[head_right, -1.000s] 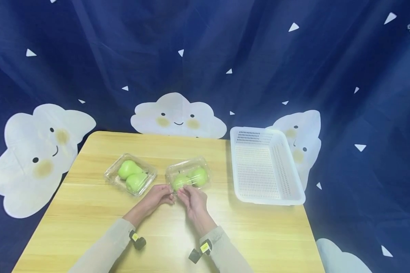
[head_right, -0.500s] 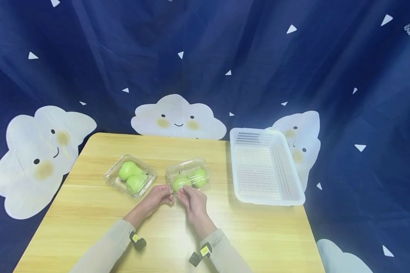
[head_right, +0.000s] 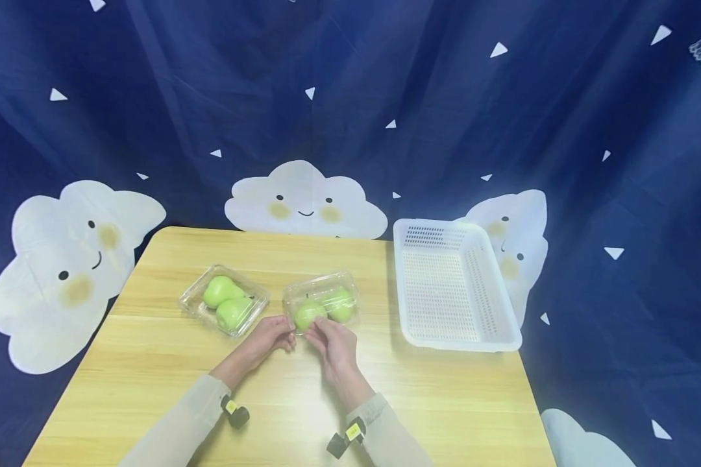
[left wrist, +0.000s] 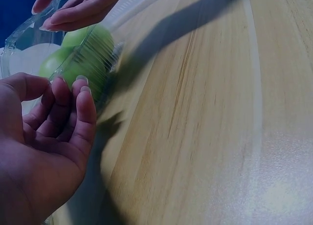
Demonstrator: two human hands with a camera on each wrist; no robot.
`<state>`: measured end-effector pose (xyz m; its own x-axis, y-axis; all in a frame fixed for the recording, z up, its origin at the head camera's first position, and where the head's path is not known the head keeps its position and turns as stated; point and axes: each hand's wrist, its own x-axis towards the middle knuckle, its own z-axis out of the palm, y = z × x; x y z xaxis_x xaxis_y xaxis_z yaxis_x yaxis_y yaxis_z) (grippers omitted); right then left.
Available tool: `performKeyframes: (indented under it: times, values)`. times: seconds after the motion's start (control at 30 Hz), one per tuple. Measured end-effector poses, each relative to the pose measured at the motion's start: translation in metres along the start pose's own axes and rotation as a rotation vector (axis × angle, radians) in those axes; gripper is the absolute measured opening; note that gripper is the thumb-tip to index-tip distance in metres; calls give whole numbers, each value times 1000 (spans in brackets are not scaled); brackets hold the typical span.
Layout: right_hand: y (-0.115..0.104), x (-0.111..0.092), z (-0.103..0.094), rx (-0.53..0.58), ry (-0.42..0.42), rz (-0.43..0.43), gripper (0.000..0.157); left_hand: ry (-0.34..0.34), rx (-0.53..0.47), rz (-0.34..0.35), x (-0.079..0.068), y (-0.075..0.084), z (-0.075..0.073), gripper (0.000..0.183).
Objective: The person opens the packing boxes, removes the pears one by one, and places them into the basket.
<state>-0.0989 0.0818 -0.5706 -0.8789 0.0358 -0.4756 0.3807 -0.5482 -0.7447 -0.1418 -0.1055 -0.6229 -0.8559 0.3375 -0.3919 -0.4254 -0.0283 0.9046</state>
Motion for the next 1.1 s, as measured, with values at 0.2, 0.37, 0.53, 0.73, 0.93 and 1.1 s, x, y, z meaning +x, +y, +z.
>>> performKeyframes:
  times: [0.2,0.37,0.53,0.73,0.93,1.1]
  values:
    - [-3,0,-6,-34,13,-21,38,30,44,-6,-2,4,1,12]
    - [-5,2,-14,-87,31,-61,43,38,82,-12,-2,6,0,12]
    - [-7,4,-22,-137,71,-108,41,39,133,-13,-3,9,-1,13]
    - [-12,6,-30,-245,110,-179,36,49,206,-16,-3,11,-4,15]
    - [-17,7,-35,-345,146,-249,30,56,236,-29,-3,12,-5,15]
    - [-23,9,-39,-467,195,-309,25,60,241,-26,-4,14,-4,15]
